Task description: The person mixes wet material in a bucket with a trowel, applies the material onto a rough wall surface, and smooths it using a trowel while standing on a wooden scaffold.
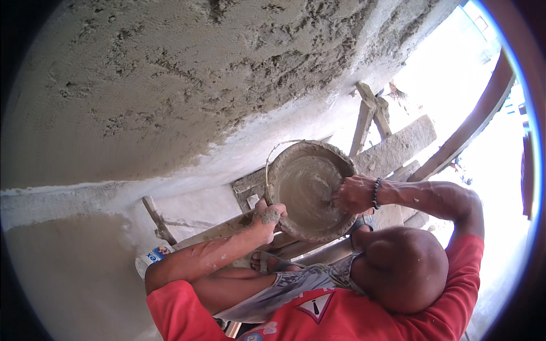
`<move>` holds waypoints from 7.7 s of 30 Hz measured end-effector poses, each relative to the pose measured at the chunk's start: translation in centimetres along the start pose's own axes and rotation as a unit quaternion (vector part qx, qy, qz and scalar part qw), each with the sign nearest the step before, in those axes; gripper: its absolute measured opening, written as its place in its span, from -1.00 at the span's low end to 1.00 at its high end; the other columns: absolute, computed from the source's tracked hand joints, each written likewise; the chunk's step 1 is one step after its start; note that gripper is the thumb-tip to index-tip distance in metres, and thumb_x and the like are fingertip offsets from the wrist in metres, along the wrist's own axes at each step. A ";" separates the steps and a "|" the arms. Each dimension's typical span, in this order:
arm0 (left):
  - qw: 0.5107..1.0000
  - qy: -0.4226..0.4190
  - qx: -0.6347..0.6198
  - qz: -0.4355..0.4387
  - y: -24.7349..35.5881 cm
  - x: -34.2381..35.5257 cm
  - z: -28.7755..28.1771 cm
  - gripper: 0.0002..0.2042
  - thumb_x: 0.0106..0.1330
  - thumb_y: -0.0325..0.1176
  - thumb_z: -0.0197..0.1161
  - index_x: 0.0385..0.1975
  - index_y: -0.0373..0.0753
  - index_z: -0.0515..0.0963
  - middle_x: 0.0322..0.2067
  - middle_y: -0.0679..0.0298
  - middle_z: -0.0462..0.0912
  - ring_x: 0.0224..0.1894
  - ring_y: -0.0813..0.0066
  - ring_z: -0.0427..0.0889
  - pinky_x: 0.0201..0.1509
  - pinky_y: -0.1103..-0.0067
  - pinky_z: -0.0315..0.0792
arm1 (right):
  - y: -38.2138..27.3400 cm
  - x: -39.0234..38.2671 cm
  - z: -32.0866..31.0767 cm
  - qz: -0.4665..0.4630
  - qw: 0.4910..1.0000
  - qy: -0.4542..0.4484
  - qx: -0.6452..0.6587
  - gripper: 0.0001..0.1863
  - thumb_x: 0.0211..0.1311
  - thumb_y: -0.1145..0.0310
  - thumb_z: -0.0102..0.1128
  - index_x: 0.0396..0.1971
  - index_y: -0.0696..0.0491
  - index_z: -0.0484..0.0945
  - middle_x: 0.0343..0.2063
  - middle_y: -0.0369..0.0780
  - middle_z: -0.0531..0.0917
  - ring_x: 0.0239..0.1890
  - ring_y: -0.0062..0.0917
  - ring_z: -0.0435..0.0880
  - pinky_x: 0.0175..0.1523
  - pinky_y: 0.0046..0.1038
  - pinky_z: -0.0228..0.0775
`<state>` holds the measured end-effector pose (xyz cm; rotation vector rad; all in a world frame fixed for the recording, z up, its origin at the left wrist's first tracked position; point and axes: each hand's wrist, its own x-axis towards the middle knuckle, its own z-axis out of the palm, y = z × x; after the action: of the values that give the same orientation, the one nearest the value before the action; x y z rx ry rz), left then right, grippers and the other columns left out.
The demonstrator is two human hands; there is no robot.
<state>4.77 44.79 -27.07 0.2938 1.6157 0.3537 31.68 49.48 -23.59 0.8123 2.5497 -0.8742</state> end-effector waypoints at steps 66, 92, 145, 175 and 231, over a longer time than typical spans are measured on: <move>0.993 0.091 -0.051 0.060 -2.7 -1.4 -1.3 -0.47 -0.32 -0.47 0.16 -0.15 -0.34 0.40 -0.36 0.14 0.45 -0.29 0.32 0.40 -0.24 0.42 0.34 | 3.1 -5.3 -25.7 -0.030 0.959 0.216 -0.182 -0.70 0.12 0.42 0.08 -0.13 0.17 0.51 -0.48 -0.24 0.52 -0.49 -0.57 0.47 -0.45 -0.52 0.37; 0.996 0.069 -0.054 0.036 -4.2 1.0 -2.1 -0.80 -0.21 -0.50 0.17 -0.50 -0.18 0.42 -0.50 0.33 0.38 -0.44 0.45 0.33 -0.29 0.54 0.23 | 2.0 -0.7 -6.6 -0.068 0.993 0.083 0.049 -0.63 0.00 0.39 0.22 -0.11 0.05 0.52 -0.16 -0.17 0.62 -0.22 -0.34 0.64 -0.13 -0.35 0.54; 0.983 0.072 -0.143 0.087 -6.1 0.8 -2.9 -0.64 -0.15 -0.47 0.14 -0.24 -0.33 0.45 -0.51 0.23 0.48 -0.47 0.38 0.44 -0.37 0.46 0.34 | -3.3 3.5 -18.2 -0.231 0.972 0.019 -0.047 -0.80 0.12 0.27 0.17 -0.27 -0.01 0.60 -0.24 -0.27 0.64 -0.35 -0.44 0.64 -0.27 -0.41 0.54; 0.985 0.069 -0.101 0.125 -4.6 0.0 -1.4 -0.58 -0.11 -0.54 0.08 -0.12 -0.34 0.42 -0.37 0.18 0.46 -0.37 0.43 0.39 -0.29 0.47 0.35 | 2.5 2.2 -1.8 -0.113 0.985 0.084 -0.098 -0.79 0.08 0.32 0.15 -0.26 -0.06 0.63 -0.26 -0.19 0.67 -0.47 -0.37 0.66 -0.45 -0.34 0.54; 0.980 0.027 -0.139 0.138 -4.3 -0.5 -1.4 -0.55 -0.22 -0.47 0.19 -0.19 -0.29 0.41 -0.60 0.29 0.39 -0.54 0.49 0.35 -0.43 0.48 0.26 | -5.7 1.5 -16.1 -0.207 0.935 0.237 -0.166 -0.81 -0.11 0.53 0.26 -0.40 0.03 0.60 -0.45 -0.33 0.61 -0.43 -0.52 0.57 -0.44 -0.48 0.51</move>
<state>3.48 40.61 -28.23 0.2963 1.5580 0.7978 25.17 56.66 -9.48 0.4185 3.2483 -0.3434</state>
